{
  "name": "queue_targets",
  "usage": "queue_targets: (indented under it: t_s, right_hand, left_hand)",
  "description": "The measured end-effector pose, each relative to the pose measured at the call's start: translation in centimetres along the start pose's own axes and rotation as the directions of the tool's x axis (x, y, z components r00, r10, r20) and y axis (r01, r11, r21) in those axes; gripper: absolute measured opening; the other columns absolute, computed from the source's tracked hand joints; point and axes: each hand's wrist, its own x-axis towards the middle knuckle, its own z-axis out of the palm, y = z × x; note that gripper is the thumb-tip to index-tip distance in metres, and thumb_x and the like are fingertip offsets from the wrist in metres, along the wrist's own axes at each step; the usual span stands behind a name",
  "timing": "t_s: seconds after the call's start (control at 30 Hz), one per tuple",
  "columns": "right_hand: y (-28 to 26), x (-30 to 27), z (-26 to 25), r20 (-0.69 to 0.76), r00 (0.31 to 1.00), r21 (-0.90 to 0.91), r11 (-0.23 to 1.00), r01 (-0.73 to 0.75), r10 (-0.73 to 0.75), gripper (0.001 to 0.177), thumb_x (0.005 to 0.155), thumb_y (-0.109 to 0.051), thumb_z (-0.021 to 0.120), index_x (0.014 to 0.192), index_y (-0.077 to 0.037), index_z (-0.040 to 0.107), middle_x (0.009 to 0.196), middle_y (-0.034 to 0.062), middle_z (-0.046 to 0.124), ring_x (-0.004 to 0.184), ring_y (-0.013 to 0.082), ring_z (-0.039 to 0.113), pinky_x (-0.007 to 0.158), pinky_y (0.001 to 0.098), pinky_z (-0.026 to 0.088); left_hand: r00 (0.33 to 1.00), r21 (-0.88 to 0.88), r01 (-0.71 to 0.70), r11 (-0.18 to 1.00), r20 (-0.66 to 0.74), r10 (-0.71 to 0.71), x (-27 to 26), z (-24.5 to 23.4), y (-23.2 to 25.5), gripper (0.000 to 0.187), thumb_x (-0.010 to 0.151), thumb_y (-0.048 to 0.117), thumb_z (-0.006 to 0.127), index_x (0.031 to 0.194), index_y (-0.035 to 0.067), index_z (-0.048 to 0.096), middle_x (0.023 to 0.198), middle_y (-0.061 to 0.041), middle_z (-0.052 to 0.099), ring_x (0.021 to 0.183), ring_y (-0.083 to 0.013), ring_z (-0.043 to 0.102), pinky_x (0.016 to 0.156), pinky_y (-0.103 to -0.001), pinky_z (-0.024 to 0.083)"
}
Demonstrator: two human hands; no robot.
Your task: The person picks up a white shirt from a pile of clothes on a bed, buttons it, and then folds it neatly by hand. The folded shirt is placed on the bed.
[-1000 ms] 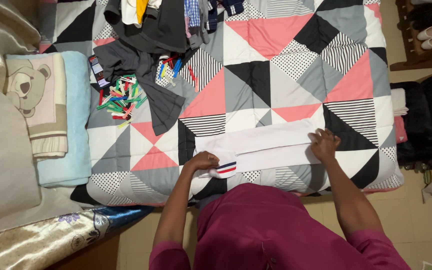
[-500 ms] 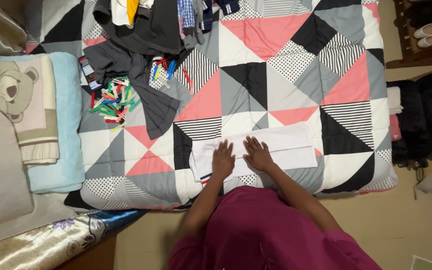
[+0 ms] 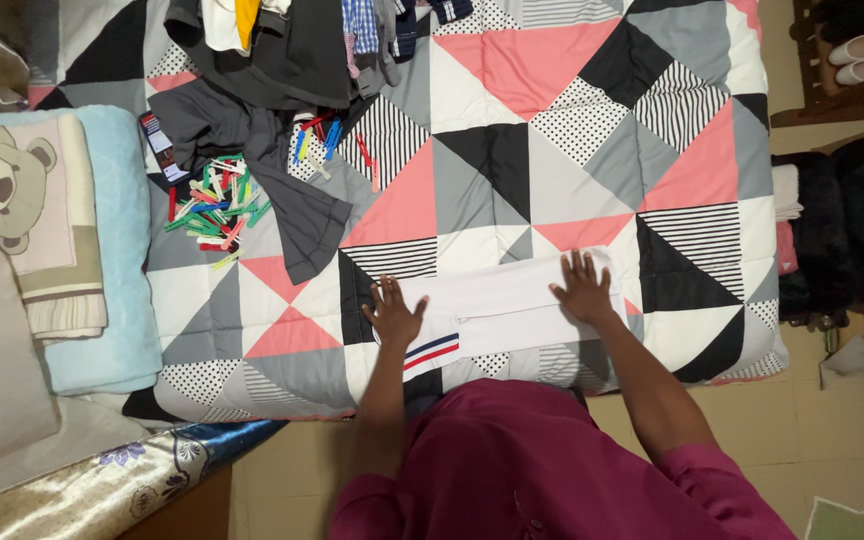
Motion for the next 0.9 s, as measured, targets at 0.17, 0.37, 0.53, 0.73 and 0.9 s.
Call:
queue_targets:
  t_s: [0.17,0.37,0.53,0.73,0.9]
  right_hand:
    - [2.9,-0.5,-1.5,-0.709,0.691,0.318,0.938,0.140,0.138,0.045,0.107,-0.041,0.057,0.136,-0.007,0.062,0.137,0.0122,0.062,0.131,0.0318,0.055,0.101,0.0584,0.038]
    - [5.2,2.3,-2.1,-0.567,0.719,0.402,0.897,-0.183,0.401,0.025,0.089,-0.034,0.080,0.089,-0.010,0.074,0.098,0.0110,0.070,0.098,0.0334,0.065,0.083,0.0543,0.040]
    - [6.2,4.3,-0.2,-0.414,0.687,0.577,0.756,-0.309,0.597,0.030,0.090,-0.035,0.082,0.097,-0.009,0.070,0.100,0.0063,0.071,0.105,0.0225,0.065,0.101,0.0450,0.048]
    - [-0.9,4.9,1.2,-0.703,0.682,0.350,0.933,0.085,0.201,0.053,0.099,-0.022,0.056,0.146,-0.002,0.043,0.153,0.0198,0.047,0.144,0.0283,0.040,0.113,0.0513,0.024]
    - [-11.9,1.9,5.1,-0.324,0.890,0.289,0.862,0.417,-0.322,0.061,0.105,-0.042,0.037,0.154,-0.007,0.038,0.166,0.0175,0.034,0.158,0.0308,0.027,0.113,0.0558,0.029]
  left_hand:
    - [0.982,-0.004,-0.019,1.000,-0.189,0.018,0.4,0.7,-1.4,0.085,0.100,0.060,0.044,0.163,0.007,0.022,0.172,-0.011,0.015,0.159,-0.0331,0.010,0.119,-0.069,0.010]
    - [0.930,0.125,-0.207,0.970,-0.283,0.235,-1.2,2.3,-0.6,0.079,0.101,0.052,0.048,0.163,0.008,0.026,0.172,-0.011,0.019,0.158,-0.0297,0.014,0.120,-0.068,0.010]
    - [0.975,0.085,-0.145,0.986,-0.155,0.157,-2.4,2.9,-0.6,0.085,0.100,0.059,0.045,0.161,0.005,0.023,0.171,-0.011,0.016,0.158,-0.0286,0.012,0.119,-0.069,0.009]
    - [0.956,0.132,-0.156,0.979,-0.231,0.183,-2.2,3.1,0.3,0.087,0.101,0.062,0.043,0.162,0.003,0.022,0.171,-0.014,0.016,0.158,-0.0291,0.013,0.119,-0.069,0.010]
    - [0.931,0.156,-0.295,0.943,-0.173,0.320,-2.9,4.6,4.2,0.082,0.100,0.057,0.045,0.162,0.007,0.024,0.171,-0.011,0.018,0.157,-0.0269,0.015,0.120,-0.065,0.010]
